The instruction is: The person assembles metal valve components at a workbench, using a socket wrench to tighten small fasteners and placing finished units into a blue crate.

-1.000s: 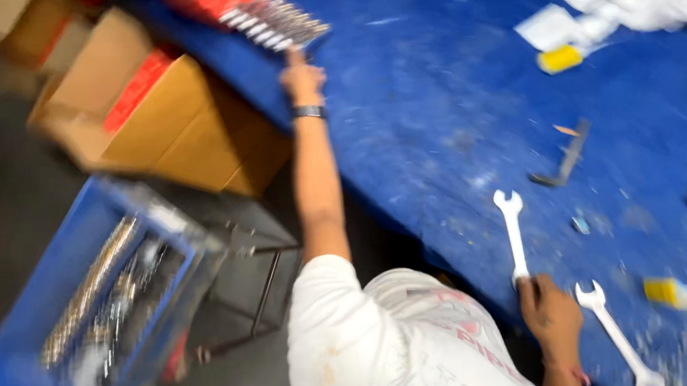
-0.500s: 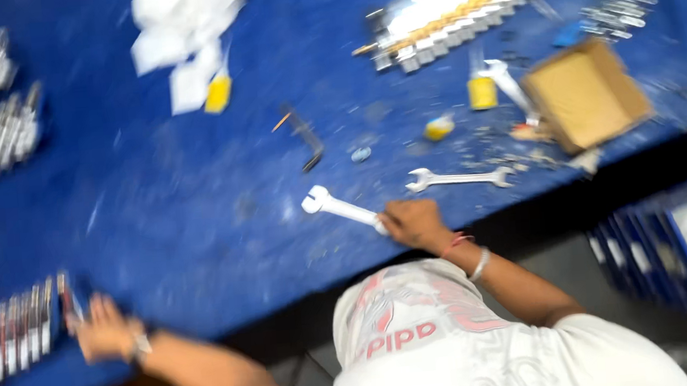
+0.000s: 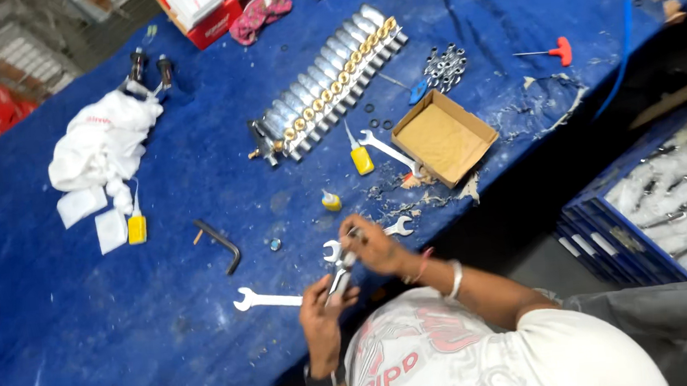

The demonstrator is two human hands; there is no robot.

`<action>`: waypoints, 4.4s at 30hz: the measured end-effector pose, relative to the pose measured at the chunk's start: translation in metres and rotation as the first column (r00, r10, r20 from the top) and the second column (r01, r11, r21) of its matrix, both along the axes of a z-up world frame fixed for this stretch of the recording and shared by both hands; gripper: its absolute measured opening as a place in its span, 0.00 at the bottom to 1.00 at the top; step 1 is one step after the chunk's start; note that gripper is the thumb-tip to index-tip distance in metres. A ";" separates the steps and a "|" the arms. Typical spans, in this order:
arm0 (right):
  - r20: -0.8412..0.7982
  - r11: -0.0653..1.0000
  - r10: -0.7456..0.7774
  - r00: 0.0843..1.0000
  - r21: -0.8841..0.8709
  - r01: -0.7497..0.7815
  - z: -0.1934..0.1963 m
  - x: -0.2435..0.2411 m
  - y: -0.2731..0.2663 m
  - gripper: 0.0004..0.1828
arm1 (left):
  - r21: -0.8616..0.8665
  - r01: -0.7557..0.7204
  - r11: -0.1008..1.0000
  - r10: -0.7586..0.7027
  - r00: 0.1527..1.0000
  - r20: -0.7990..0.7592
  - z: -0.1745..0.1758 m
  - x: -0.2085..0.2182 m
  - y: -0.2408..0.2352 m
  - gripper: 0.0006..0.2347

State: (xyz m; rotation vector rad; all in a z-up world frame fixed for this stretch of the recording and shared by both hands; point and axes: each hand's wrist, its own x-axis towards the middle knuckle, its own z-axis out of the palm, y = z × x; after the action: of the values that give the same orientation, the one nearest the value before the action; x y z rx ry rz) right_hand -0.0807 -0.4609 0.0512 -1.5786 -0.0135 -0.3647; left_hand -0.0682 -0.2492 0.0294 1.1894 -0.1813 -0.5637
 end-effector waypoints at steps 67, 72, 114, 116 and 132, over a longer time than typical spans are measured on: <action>0.021 0.867 -0.136 0.990 -0.480 0.130 0.097 -0.085 -0.073 0.13 | 0.619 0.108 0.778 -0.400 0.845 0.354 0.086 -0.029 -0.110 0.25; 0.088 0.841 -0.109 0.990 -0.523 0.139 0.102 -0.079 -0.063 0.12 | 0.669 0.069 0.740 -0.413 0.832 0.371 0.084 -0.028 -0.105 0.23; -0.431 0.882 0.278 0.859 0.469 -0.051 -0.033 -0.083 -0.070 0.29 | 0.764 -0.123 0.634 -0.634 0.483 0.604 0.051 -0.008 -0.114 0.20; -0.414 0.938 0.234 0.880 0.333 -0.093 -0.025 -0.081 -0.069 0.32 | 0.837 0.040 0.546 -0.669 0.622 0.407 0.039 0.002 -0.108 0.17; -0.170 0.355 -0.228 0.959 -0.931 -0.081 -0.054 -0.030 -0.044 0.16 | -0.089 0.306 0.948 -0.313 0.946 -0.081 0.000 0.010 -0.054 0.22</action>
State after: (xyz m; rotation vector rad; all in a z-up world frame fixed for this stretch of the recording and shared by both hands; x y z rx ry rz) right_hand -0.1109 -0.5050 -0.0027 -2.8257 0.0832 -0.1830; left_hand -0.0585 -0.3029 0.0299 1.0649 -0.3100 -0.8804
